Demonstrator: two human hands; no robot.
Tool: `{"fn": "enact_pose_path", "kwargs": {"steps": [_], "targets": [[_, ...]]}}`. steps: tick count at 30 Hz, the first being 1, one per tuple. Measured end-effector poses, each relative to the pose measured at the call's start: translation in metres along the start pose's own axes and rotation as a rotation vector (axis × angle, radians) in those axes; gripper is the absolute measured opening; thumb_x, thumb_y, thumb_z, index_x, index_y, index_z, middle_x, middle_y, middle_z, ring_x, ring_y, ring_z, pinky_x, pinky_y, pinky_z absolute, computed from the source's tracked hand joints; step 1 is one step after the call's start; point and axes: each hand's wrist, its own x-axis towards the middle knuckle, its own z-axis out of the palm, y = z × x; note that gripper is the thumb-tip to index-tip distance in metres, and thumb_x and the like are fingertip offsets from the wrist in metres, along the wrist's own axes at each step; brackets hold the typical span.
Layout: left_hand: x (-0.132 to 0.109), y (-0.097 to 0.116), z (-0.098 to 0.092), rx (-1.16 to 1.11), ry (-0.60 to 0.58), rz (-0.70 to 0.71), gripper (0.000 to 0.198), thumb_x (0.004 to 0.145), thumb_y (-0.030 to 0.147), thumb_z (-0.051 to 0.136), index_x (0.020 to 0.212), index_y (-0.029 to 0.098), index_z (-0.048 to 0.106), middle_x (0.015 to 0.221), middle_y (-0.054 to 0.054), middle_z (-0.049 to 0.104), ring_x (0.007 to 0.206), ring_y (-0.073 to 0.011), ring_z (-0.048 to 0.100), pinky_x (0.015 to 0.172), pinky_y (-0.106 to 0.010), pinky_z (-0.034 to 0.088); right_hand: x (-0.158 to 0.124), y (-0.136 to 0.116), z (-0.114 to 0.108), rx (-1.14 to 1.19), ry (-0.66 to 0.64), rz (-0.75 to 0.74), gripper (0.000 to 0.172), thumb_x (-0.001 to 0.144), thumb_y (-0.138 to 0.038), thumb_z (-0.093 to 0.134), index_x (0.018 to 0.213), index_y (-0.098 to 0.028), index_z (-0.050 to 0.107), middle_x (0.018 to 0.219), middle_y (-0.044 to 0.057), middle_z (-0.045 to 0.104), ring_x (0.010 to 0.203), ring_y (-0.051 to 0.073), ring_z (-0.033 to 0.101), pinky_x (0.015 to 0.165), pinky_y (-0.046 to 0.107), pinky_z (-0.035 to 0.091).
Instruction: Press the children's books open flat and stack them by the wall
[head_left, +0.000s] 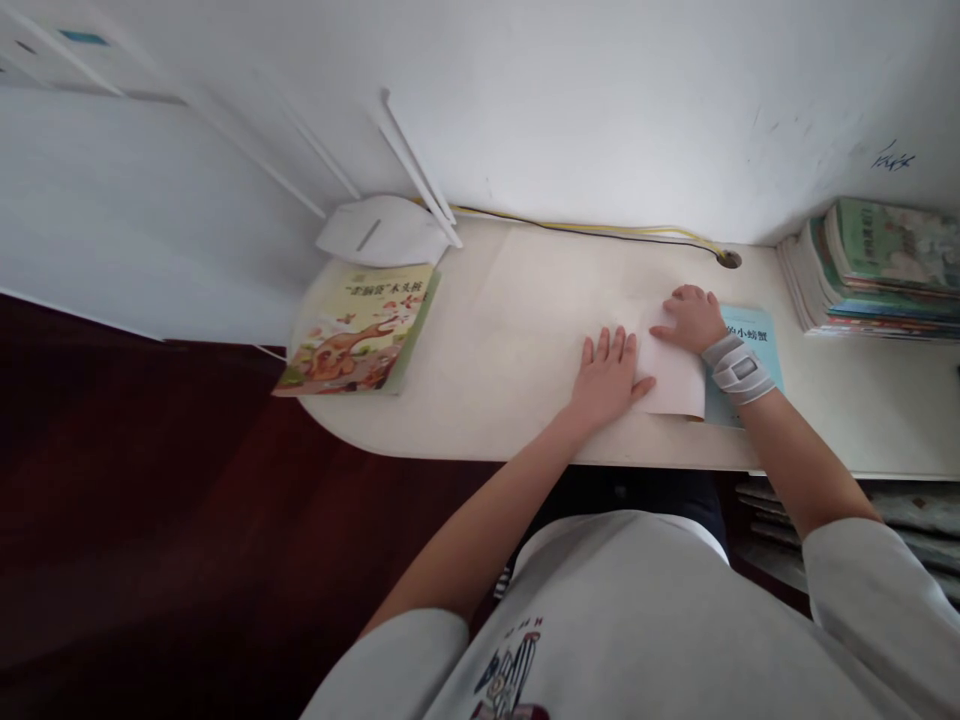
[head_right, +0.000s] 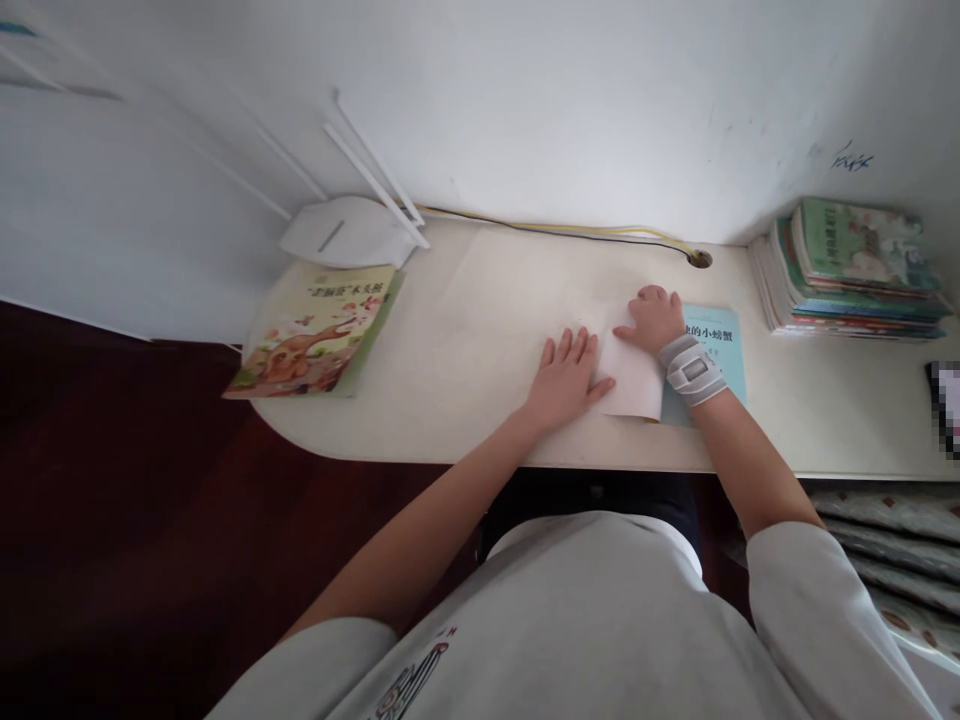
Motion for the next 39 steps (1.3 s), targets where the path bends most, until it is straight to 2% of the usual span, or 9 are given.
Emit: {"fn": "enact_pose_path", "kwargs": {"steps": [10,16,23,31,36,39], "targets": [[0.0,0.0,0.0,-0.012,0.007,0.02,0.073,0.09,0.051,0.032,0.146,0.007,0.017,0.152,-0.018,0.019,0.14,-0.0358,0.012,0.112,-0.052,0.011,0.002,0.004,-0.01,-0.018,-0.086,-0.058,0.043,0.078,-0.048,0.052,0.103,-0.016,0.066,0.121,0.015,0.054,0.114,0.032,0.044,0.095,0.051,0.03],[0.0,-0.001,-0.002,-0.026,-0.019,0.034,0.068,0.091,0.046,0.032,0.147,0.012,0.013,0.153,-0.015,0.019,0.141,-0.0332,0.012,0.112,-0.053,0.01,0.003,0.001,-0.006,-0.007,-0.098,-0.076,0.056,0.082,-0.047,0.048,0.13,-0.02,0.048,0.137,0.014,0.045,0.128,0.035,0.032,0.098,0.063,0.021],[0.003,0.001,-0.001,-0.015,-0.015,0.007,0.07,0.09,0.054,0.027,0.145,0.011,0.023,0.153,-0.016,0.017,0.14,-0.0363,0.011,0.111,-0.055,0.01,0.001,0.007,-0.011,-0.008,-0.153,-0.126,0.048,0.079,-0.05,0.05,0.117,-0.022,0.059,0.134,0.013,0.048,0.121,0.034,0.04,0.095,0.059,0.028],[0.004,0.002,0.002,0.013,-0.01,-0.01,0.074,0.09,0.057,0.021,0.146,0.009,0.017,0.153,-0.016,0.017,0.141,-0.034,0.011,0.112,-0.053,0.01,0.0,0.009,-0.015,0.0,-0.183,-0.155,0.051,0.075,-0.051,0.056,0.117,-0.021,0.06,0.135,0.013,0.048,0.121,0.035,0.041,0.096,0.059,0.028],[0.004,0.002,0.001,0.03,-0.02,-0.005,0.071,0.091,0.053,0.025,0.146,0.009,0.016,0.153,-0.015,0.018,0.141,-0.0334,0.011,0.112,-0.053,0.011,0.002,0.002,-0.012,-0.004,-0.136,-0.136,0.049,0.083,-0.049,0.048,0.121,-0.02,0.056,0.129,0.014,0.051,0.119,0.034,0.042,0.099,0.063,0.019],[0.003,0.002,0.0,0.033,-0.02,-0.001,0.07,0.091,0.051,0.025,0.146,0.008,0.016,0.153,-0.015,0.019,0.141,-0.0333,0.012,0.112,-0.054,0.012,0.006,-0.001,-0.011,-0.046,-0.116,-0.111,0.043,0.088,-0.038,0.04,0.125,-0.021,0.053,0.128,0.014,0.052,0.116,0.033,0.044,0.097,0.062,0.023]]}}
